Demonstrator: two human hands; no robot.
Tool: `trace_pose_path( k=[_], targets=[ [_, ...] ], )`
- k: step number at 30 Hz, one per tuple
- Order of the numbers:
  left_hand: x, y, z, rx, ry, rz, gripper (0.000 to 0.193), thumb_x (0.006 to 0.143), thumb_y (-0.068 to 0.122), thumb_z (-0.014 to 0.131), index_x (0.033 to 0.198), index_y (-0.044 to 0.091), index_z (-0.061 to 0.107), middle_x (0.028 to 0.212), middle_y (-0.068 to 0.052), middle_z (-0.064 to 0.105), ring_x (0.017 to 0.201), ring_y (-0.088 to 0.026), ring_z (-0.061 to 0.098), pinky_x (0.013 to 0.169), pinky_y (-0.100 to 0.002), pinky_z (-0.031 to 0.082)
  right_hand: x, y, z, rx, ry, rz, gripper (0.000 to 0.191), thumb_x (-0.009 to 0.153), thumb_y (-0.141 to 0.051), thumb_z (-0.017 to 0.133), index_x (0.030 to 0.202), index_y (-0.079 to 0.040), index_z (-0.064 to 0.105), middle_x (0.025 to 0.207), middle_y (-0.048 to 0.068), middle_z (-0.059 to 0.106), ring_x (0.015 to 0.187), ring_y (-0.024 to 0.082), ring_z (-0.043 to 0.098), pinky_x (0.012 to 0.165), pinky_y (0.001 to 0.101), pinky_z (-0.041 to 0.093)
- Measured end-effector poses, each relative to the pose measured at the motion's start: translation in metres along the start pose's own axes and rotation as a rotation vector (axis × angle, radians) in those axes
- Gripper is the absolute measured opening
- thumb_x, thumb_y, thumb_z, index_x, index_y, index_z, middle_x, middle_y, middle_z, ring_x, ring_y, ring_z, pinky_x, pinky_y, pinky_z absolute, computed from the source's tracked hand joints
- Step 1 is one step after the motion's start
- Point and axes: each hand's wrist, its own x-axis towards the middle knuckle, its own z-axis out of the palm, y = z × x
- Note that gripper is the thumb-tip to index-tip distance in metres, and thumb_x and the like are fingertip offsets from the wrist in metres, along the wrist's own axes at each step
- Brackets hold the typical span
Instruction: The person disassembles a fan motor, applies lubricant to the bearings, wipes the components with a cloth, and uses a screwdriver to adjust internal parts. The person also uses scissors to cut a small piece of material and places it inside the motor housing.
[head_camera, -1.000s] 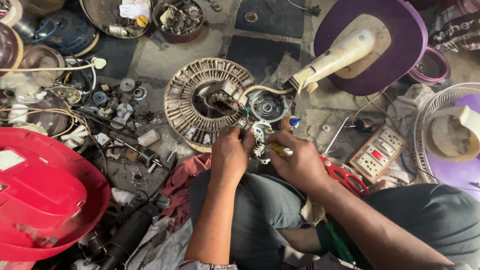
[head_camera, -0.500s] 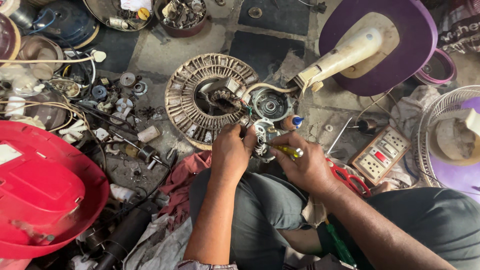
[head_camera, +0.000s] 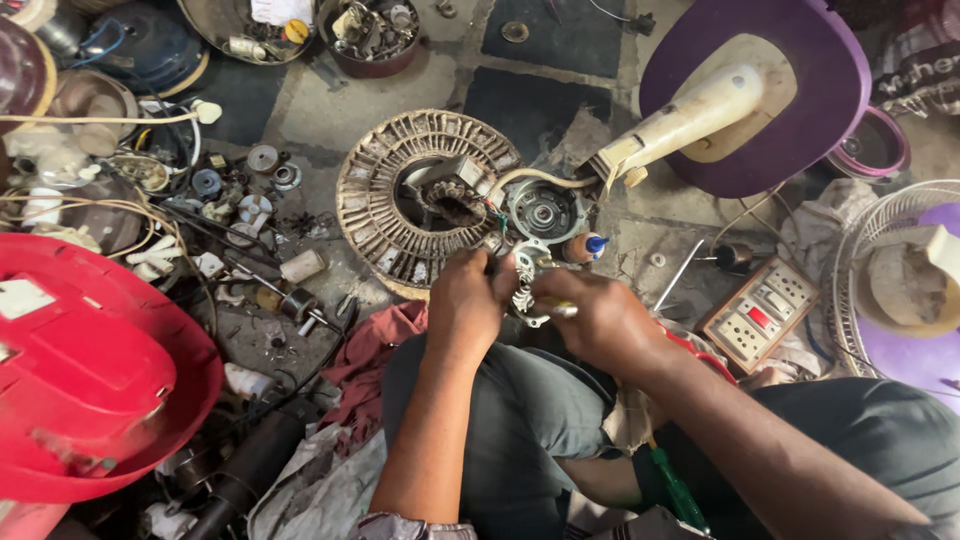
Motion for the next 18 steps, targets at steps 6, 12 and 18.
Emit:
trace_pose_path(
  k=[6, 12, 18],
  targets=[
    [0.001, -0.001, -0.001, -0.031, 0.029, 0.055, 0.037, 0.095, 0.033, 0.065, 0.095, -0.004, 0.070, 0.096, -0.025, 0.070, 0.092, -0.045, 0.066, 0.083, -0.052, 0.051, -0.022, 0.000, 0.008, 0.191, 0.181, 0.181, 0.022, 0.090, -0.011, 0.074, 0.111, -0.008, 0.069, 0.105, 0.009, 0.079, 0.095, 0.023, 0.080, 0.080, 0.0335, 0.062],
    [0.001, -0.002, -0.001, -0.018, 0.023, 0.072, 0.038, 0.096, 0.033, 0.065, 0.098, -0.005, 0.070, 0.098, -0.026, 0.069, 0.093, -0.046, 0.066, 0.083, -0.052, 0.052, -0.012, 0.004, 0.012, 0.091, 0.150, 0.117, 0.022, 0.090, -0.014, 0.074, 0.110, -0.006, 0.068, 0.101, 0.012, 0.078, 0.093, 0.030, 0.078, 0.078, 0.0384, 0.060],
    [-0.003, 0.004, 0.001, 0.052, -0.021, 0.036, 0.043, 0.097, 0.036, 0.064, 0.102, -0.006, 0.068, 0.102, -0.029, 0.067, 0.096, -0.048, 0.065, 0.083, -0.053, 0.052, -0.003, 0.005, 0.013, -0.161, -0.010, -0.006, 0.024, 0.085, -0.002, 0.071, 0.107, -0.008, 0.064, 0.093, 0.015, 0.072, 0.088, 0.036, 0.073, 0.078, 0.0441, 0.058]
  ],
)
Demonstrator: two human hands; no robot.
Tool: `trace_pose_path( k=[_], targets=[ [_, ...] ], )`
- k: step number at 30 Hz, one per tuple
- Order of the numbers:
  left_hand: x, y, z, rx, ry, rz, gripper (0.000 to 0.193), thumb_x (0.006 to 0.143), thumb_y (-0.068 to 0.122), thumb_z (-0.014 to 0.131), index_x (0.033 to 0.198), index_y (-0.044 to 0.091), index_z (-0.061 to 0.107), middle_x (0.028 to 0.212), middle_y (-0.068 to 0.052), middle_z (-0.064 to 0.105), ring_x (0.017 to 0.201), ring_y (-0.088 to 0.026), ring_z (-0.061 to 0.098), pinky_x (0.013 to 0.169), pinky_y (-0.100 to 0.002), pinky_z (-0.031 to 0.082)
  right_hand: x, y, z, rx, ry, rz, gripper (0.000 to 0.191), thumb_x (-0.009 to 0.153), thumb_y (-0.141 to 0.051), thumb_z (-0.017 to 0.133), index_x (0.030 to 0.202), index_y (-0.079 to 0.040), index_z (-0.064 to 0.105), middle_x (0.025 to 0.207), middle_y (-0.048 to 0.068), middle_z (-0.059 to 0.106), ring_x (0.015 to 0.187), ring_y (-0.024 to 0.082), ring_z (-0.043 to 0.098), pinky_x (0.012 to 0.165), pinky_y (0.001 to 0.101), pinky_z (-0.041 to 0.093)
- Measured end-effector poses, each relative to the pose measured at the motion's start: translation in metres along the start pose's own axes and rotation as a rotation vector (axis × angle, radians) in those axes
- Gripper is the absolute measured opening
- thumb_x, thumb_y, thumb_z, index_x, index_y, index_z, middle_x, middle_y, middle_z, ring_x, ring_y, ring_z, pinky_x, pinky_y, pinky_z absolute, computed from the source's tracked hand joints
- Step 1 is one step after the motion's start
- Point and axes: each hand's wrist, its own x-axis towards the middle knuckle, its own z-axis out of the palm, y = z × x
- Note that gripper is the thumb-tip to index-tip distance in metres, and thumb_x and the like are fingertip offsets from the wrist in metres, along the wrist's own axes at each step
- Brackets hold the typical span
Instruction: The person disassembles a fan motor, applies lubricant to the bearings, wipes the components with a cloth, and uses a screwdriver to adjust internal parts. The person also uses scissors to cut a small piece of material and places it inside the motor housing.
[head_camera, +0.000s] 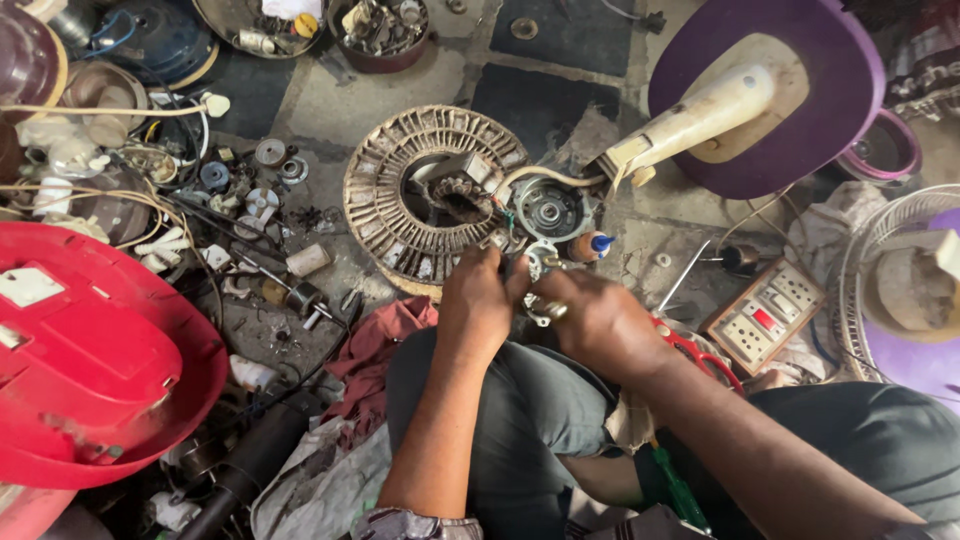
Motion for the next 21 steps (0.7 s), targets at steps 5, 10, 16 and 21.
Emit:
trace_pose_path(
  k=[5, 10, 16, 21],
  targets=[
    [0.000, -0.001, -0.005, -0.079, 0.029, 0.011, 0.040, 0.095, 0.034, 0.065, 0.098, -0.006, 0.069, 0.097, -0.028, 0.068, 0.093, -0.047, 0.065, 0.082, -0.052, 0.052, -0.022, -0.005, 0.000, 0.027, 0.079, -0.179, 0.049, 0.063, 0.006, 0.066, 0.111, -0.007, 0.064, 0.116, 0.015, 0.071, 0.105, 0.036, 0.070, 0.085, 0.0444, 0.057],
    [0.003, -0.004, -0.002, -0.085, 0.040, 0.003, 0.039, 0.094, 0.033, 0.066, 0.091, -0.005, 0.069, 0.094, -0.027, 0.068, 0.091, -0.046, 0.065, 0.083, -0.052, 0.052, -0.034, -0.005, 0.004, 0.120, 0.175, -0.094, 0.041, 0.078, 0.004, 0.074, 0.115, -0.010, 0.063, 0.127, 0.010, 0.070, 0.112, 0.033, 0.070, 0.088, 0.0403, 0.058],
    [0.003, -0.007, 0.001, -0.073, 0.011, -0.008, 0.040, 0.094, 0.034, 0.066, 0.093, -0.006, 0.069, 0.097, -0.028, 0.068, 0.092, -0.046, 0.066, 0.082, -0.052, 0.052, -0.025, 0.001, 0.008, 0.083, 0.069, -0.096, 0.056, 0.062, 0.005, 0.071, 0.116, -0.008, 0.064, 0.127, 0.012, 0.068, 0.114, 0.035, 0.067, 0.094, 0.0441, 0.056],
    [0.001, -0.003, 0.001, -0.062, 0.039, 0.007, 0.039, 0.093, 0.034, 0.065, 0.098, -0.005, 0.069, 0.099, -0.027, 0.068, 0.093, -0.047, 0.065, 0.082, -0.052, 0.052, -0.026, -0.002, 0.012, 0.032, 0.104, -0.134, 0.051, 0.068, 0.002, 0.074, 0.116, -0.009, 0.064, 0.126, 0.013, 0.066, 0.112, 0.036, 0.067, 0.094, 0.0448, 0.054]
  ],
)
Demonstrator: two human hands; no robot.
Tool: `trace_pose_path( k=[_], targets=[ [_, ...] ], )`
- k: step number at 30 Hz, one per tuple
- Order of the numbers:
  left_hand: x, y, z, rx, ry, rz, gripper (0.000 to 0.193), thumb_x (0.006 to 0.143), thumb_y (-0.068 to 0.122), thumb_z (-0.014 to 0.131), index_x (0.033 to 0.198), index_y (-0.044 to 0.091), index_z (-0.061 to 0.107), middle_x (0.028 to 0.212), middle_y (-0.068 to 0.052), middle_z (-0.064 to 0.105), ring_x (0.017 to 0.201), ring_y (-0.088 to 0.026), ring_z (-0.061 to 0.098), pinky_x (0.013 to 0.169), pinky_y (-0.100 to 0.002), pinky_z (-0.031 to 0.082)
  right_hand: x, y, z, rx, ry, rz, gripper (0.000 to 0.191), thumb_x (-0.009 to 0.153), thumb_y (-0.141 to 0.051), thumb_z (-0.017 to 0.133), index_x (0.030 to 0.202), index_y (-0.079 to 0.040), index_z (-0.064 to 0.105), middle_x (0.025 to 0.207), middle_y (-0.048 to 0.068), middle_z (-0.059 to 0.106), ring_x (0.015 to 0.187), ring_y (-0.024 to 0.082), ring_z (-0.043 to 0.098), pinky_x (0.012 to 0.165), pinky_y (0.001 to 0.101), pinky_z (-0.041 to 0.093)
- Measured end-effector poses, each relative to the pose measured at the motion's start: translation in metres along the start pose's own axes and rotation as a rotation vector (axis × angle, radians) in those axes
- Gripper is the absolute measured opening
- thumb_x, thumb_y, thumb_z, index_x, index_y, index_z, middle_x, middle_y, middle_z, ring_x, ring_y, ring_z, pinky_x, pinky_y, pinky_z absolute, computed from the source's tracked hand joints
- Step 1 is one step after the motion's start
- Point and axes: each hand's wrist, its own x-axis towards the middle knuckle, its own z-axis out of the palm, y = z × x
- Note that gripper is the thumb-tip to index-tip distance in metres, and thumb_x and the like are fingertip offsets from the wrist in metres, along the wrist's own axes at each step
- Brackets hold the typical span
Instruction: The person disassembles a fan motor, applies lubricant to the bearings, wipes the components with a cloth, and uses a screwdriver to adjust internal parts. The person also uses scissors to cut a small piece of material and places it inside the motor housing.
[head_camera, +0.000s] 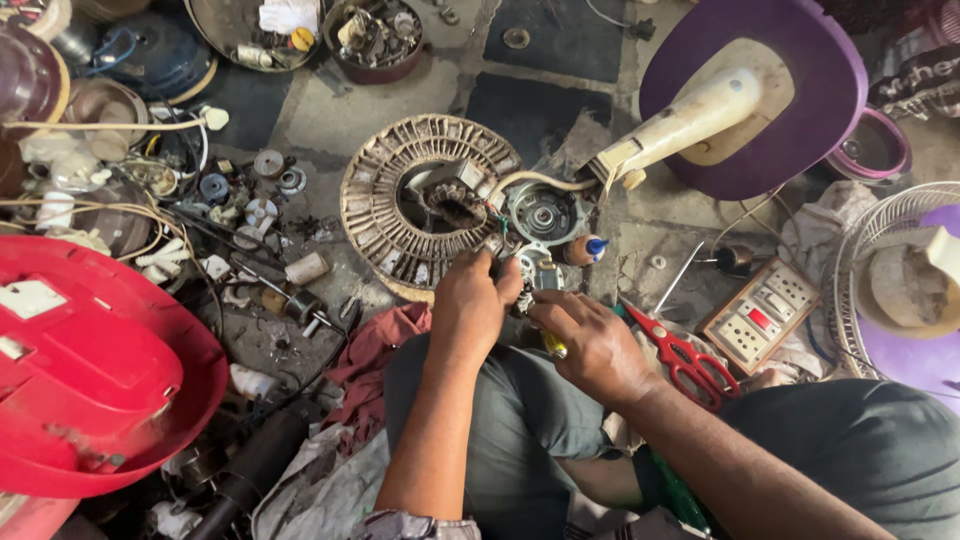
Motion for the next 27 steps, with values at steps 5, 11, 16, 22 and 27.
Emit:
trace_pose_path(
  k=[5, 11, 16, 22, 27],
  targets=[
    [-0.001, -0.002, -0.003, 0.018, -0.028, -0.001, 0.041, 0.095, 0.035, 0.064, 0.098, -0.006, 0.069, 0.100, -0.028, 0.068, 0.096, -0.046, 0.065, 0.085, -0.052, 0.052, 0.000, -0.002, 0.001, -0.019, 0.019, -0.021, 0.050, 0.067, 0.003, 0.073, 0.115, -0.008, 0.066, 0.126, 0.014, 0.069, 0.108, 0.036, 0.068, 0.091, 0.0439, 0.055],
    [-0.004, -0.014, 0.004, -0.042, 0.028, -0.023, 0.037, 0.097, 0.030, 0.060, 0.100, -0.005, 0.069, 0.104, -0.026, 0.069, 0.101, -0.044, 0.066, 0.090, -0.049, 0.051, -0.018, -0.009, -0.014, 0.178, 0.261, 0.102, 0.025, 0.088, -0.003, 0.074, 0.111, -0.005, 0.066, 0.116, 0.012, 0.074, 0.107, 0.028, 0.074, 0.091, 0.0358, 0.058],
    [-0.007, -0.009, -0.005, -0.136, 0.186, 0.030, 0.025, 0.098, 0.012, 0.050, 0.112, 0.000, 0.067, 0.110, -0.022, 0.072, 0.105, -0.039, 0.069, 0.094, -0.043, 0.053, -0.061, -0.002, -0.032, 0.313, 0.402, 0.391, 0.021, 0.093, -0.005, 0.069, 0.114, -0.001, 0.066, 0.107, 0.012, 0.075, 0.097, 0.018, 0.074, 0.086, 0.0309, 0.057],
    [-0.071, 0.054, -0.010, -0.350, 0.135, -0.048, 0.017, 0.105, 0.010, 0.052, 0.119, 0.002, 0.056, 0.089, -0.011, 0.074, 0.082, -0.024, 0.074, 0.077, -0.035, 0.056, -0.089, 0.012, -0.034, 0.569, 0.415, 0.525, 0.018, 0.100, -0.006, 0.054, 0.113, 0.000, 0.064, 0.091, 0.005, 0.071, 0.084, 0.010, 0.064, 0.078, 0.0250, 0.052],
    [-0.121, 0.105, 0.006, -0.457, 0.087, -0.033, 0.007, 0.093, 0.005, 0.070, 0.099, 0.002, 0.069, 0.092, -0.007, 0.074, 0.078, -0.018, 0.070, 0.068, -0.030, 0.055, -0.096, -0.002, -0.026, 0.888, 0.227, 0.525, 0.017, 0.096, -0.010, 0.064, 0.109, 0.000, 0.069, 0.087, -0.003, 0.066, 0.077, 0.006, 0.056, 0.068, 0.0230, 0.048]
  ],
)
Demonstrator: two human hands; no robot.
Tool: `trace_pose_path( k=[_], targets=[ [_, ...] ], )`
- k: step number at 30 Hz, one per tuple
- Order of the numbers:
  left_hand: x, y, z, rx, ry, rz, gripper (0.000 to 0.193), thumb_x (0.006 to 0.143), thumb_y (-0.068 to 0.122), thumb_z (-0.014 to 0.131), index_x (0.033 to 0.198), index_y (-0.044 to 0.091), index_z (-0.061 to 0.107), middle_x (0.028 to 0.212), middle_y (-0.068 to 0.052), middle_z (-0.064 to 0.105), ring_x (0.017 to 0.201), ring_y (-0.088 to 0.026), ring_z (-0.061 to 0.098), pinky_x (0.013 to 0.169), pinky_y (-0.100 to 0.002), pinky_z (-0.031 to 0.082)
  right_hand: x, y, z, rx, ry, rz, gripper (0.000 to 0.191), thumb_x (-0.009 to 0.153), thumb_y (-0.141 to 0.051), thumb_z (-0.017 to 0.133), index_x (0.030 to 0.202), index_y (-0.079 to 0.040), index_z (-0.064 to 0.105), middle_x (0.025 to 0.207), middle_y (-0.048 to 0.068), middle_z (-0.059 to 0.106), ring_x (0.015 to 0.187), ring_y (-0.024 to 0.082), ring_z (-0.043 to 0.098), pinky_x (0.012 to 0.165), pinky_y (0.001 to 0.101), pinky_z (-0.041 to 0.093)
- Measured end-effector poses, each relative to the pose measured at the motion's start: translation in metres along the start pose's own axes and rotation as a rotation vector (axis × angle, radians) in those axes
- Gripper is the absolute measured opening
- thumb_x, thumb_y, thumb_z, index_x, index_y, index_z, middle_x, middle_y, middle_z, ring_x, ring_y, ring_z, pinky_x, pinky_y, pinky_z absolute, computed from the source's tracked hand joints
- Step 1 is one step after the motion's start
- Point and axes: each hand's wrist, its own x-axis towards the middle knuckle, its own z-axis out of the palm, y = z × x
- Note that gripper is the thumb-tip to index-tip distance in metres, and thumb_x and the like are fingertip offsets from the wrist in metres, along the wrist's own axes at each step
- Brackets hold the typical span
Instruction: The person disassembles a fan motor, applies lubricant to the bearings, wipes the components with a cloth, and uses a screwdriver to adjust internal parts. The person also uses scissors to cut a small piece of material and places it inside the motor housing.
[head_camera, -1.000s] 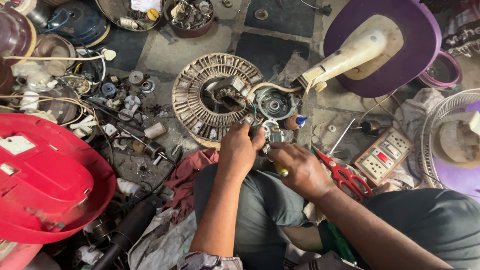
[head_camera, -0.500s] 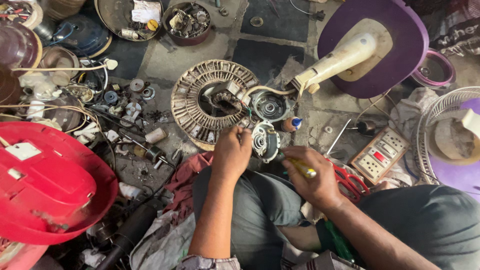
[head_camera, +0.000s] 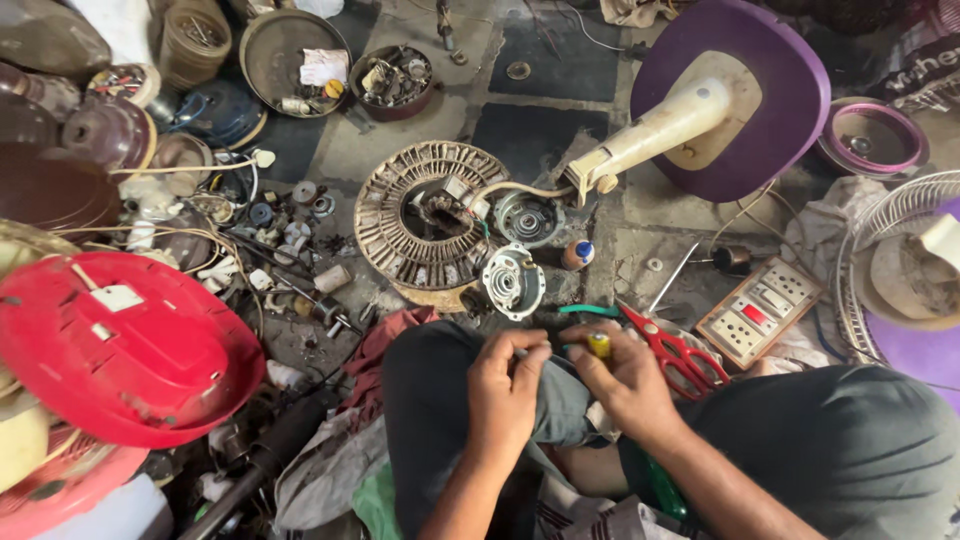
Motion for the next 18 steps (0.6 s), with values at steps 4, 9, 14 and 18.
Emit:
trace_pose_path(
  k=[4, 9, 14, 18],
  targets=[
    [-0.019, 0.012, 0.005, 0.042, 0.000, 0.120, 0.012, 0.088, 0.001, 0.077, 0.099, 0.004, 0.074, 0.091, -0.006, 0.069, 0.078, -0.014, 0.067, 0.068, -0.027, 0.054, -0.009, -0.004, -0.007, 0.297, -0.096, 0.359, 0.017, 0.093, -0.018, 0.070, 0.101, -0.003, 0.072, 0.076, -0.002, 0.060, 0.061, 0.007, 0.048, 0.053, 0.0247, 0.039],
    [-0.031, 0.018, 0.010, 0.008, -0.060, 0.183, 0.010, 0.092, 0.004, 0.077, 0.102, 0.006, 0.076, 0.093, -0.006, 0.069, 0.082, -0.014, 0.068, 0.071, -0.027, 0.054, -0.014, -0.002, -0.022, 0.636, -0.228, 0.479, 0.019, 0.091, -0.021, 0.076, 0.096, -0.005, 0.067, 0.070, -0.001, 0.054, 0.055, 0.009, 0.045, 0.050, 0.0262, 0.037],
    [-0.017, 0.010, 0.006, 0.293, -0.014, 0.021, 0.035, 0.090, 0.014, 0.078, 0.122, 0.007, 0.069, 0.095, -0.013, 0.066, 0.080, -0.028, 0.066, 0.069, -0.038, 0.054, -0.003, 0.001, -0.026, 0.333, -0.086, 0.283, 0.021, 0.092, -0.022, 0.074, 0.094, -0.001, 0.069, 0.073, -0.001, 0.060, 0.060, 0.007, 0.052, 0.054, 0.0245, 0.041],
    [0.033, -0.014, -0.010, 0.695, 0.130, 0.207, 0.050, 0.095, 0.024, 0.070, 0.136, -0.001, 0.053, 0.112, -0.022, 0.066, 0.098, -0.041, 0.067, 0.079, -0.048, 0.055, 0.031, 0.003, -0.020, 0.141, 0.090, 0.247, 0.018, 0.090, -0.020, 0.073, 0.095, -0.004, 0.067, 0.073, -0.004, 0.060, 0.062, 0.006, 0.052, 0.055, 0.0262, 0.042]
  ],
)
